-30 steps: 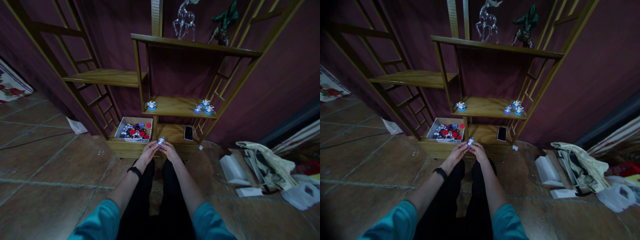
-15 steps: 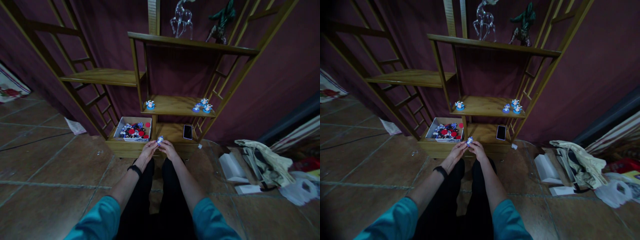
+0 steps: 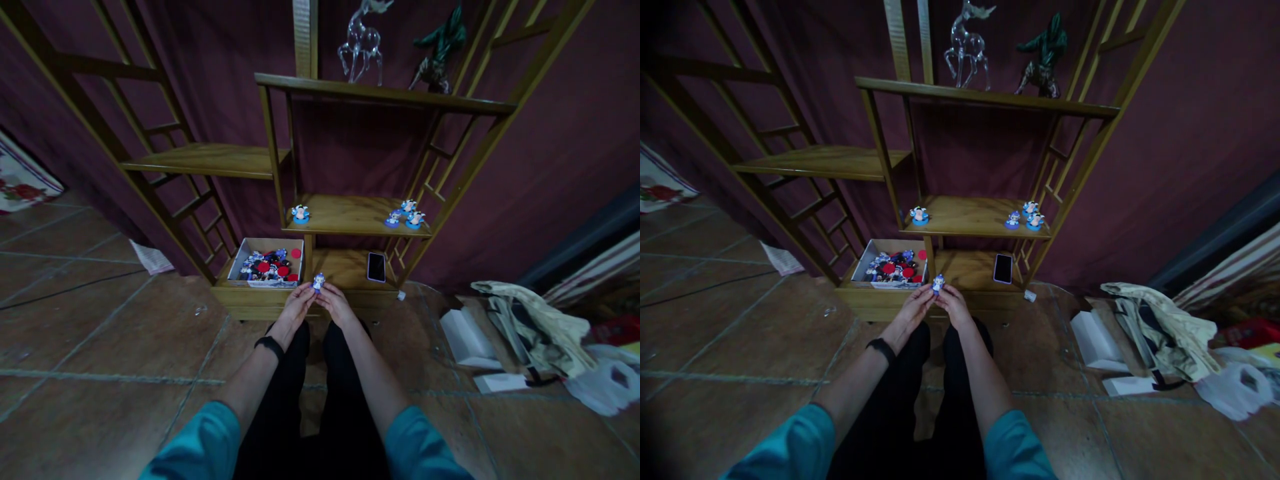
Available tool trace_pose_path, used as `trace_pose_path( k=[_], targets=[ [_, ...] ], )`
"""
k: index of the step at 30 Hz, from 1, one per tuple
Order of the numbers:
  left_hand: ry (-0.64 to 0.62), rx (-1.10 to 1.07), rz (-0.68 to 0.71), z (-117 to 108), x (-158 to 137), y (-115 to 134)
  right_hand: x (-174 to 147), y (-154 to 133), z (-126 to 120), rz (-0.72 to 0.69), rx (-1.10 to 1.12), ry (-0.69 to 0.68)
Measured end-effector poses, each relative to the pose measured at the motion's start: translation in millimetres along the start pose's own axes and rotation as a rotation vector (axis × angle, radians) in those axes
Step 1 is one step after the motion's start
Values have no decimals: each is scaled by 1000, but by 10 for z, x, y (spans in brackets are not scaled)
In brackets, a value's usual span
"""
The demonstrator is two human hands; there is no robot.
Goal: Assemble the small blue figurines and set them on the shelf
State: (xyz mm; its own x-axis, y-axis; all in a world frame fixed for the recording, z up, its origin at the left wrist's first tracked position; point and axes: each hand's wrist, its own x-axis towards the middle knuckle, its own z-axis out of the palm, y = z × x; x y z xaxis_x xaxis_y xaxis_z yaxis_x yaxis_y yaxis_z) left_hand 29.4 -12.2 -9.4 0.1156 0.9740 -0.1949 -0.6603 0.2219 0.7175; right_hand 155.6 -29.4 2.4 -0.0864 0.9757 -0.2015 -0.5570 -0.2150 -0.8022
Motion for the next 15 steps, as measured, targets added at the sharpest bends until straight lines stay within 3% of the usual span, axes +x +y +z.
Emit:
trace_pose_path(
  k=[15],
  targets=[
    [-48, 5, -88, 2, -46, 47, 42, 32, -23, 6, -28, 56]
  ],
)
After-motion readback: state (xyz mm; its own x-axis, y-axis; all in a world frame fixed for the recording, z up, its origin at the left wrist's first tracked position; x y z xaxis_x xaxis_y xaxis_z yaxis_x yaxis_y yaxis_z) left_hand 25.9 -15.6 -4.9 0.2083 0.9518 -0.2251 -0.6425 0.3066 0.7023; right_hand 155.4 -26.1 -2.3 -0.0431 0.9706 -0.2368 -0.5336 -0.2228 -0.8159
